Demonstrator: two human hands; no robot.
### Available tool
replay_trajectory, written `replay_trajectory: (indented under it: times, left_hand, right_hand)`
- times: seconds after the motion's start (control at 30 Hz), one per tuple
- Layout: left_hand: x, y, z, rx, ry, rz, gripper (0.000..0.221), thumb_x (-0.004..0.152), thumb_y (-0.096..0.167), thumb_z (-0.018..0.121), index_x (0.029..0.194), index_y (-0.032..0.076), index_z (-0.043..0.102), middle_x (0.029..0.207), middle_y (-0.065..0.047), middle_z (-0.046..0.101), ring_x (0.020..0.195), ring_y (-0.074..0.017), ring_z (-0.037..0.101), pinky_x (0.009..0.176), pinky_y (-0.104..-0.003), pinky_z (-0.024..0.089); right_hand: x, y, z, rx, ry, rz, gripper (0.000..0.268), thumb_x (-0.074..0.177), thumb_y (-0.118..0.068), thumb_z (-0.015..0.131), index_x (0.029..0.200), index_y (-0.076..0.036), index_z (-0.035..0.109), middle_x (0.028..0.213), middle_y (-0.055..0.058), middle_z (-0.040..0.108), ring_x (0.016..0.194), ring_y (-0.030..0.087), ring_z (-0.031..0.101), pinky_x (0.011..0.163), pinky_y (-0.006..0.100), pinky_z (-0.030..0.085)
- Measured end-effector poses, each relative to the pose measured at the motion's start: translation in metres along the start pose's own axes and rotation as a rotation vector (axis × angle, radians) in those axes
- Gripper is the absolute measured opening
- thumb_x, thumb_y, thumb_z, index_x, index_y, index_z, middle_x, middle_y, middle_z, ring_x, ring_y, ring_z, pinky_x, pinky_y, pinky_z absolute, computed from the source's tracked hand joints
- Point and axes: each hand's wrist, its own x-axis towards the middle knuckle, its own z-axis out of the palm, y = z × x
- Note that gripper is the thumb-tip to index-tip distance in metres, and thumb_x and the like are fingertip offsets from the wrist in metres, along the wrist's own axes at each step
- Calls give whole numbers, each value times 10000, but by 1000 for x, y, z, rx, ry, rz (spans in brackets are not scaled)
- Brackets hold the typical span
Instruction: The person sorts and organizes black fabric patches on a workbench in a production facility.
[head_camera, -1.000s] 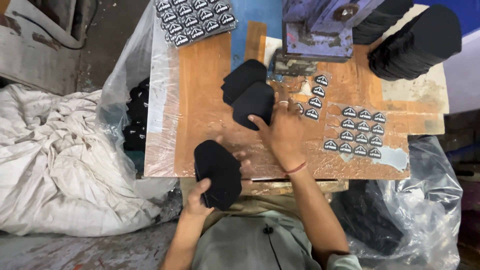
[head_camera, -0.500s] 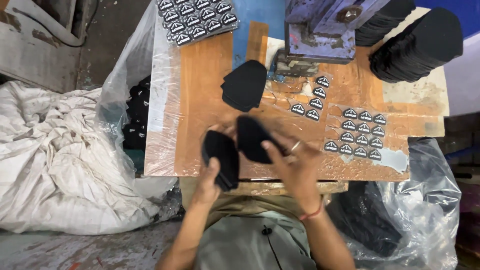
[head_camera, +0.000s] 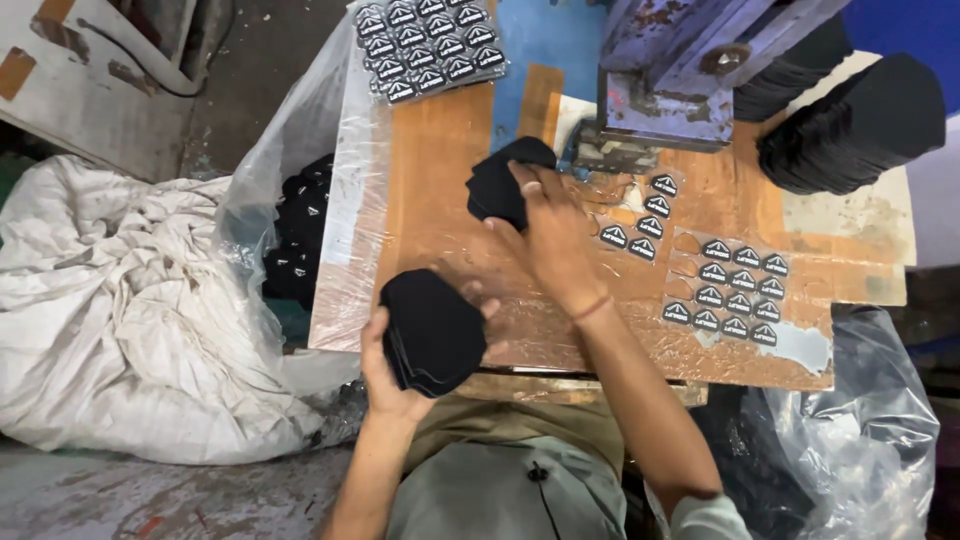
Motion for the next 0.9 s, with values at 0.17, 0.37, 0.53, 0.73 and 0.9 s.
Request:
replay_trajectory:
  times: [0.17,0.37,0.53,0.73,0.9]
  left_hand:
    - [4,7,-1,-19,-112,-112,731,1040,500,540,1576,31,376,1432,-255,529,1320,-458,561,1009,-656,513]
    - [16,9,21,31,-131,-129,717,1018,546,509,1545,80,372,1428,-247,530,1312,-445,573,963,-669,534]
    - [19,-12,-49,11,-9,-118,773,1038,562,502,1613,63,367,1484,-245,514,1322,-437,559,1023,-627,528]
    - [20,0,-5,62,-113,-165,747,1018,396,599,1596,-15,365,1486,-278,498,1353,-456,537,1046,-616,505]
    - [15,10,-3,-35,-199,-183,836,910,448,661,1559,7,370,1486,-280,501,1397,-485,497,1025,-657,486]
  right_hand:
    - [-2,26,18,-44,-71,-29,384,828,-237,809,1141,-28,736,1105,145,693,1000,361,653,855,459,534]
    - [-33,-2,-45,70,143,60,188,1027,-88,686,1201,-32,729,1072,142,727,941,321,704,824,417,545]
    - [-96,-41,-53,-31,-107,-160,245,909,-86,702,1147,-37,737,1173,90,761,995,262,709,768,403,523]
    - [-52,-15,-36,230,-255,-24,299,857,-215,803,1108,-80,711,1137,100,749,1022,279,701,850,423,548]
    - [-1,7,19,-150,-11,-181,639,809,-308,773,1330,15,591,1164,196,661,1064,397,641,883,490,532]
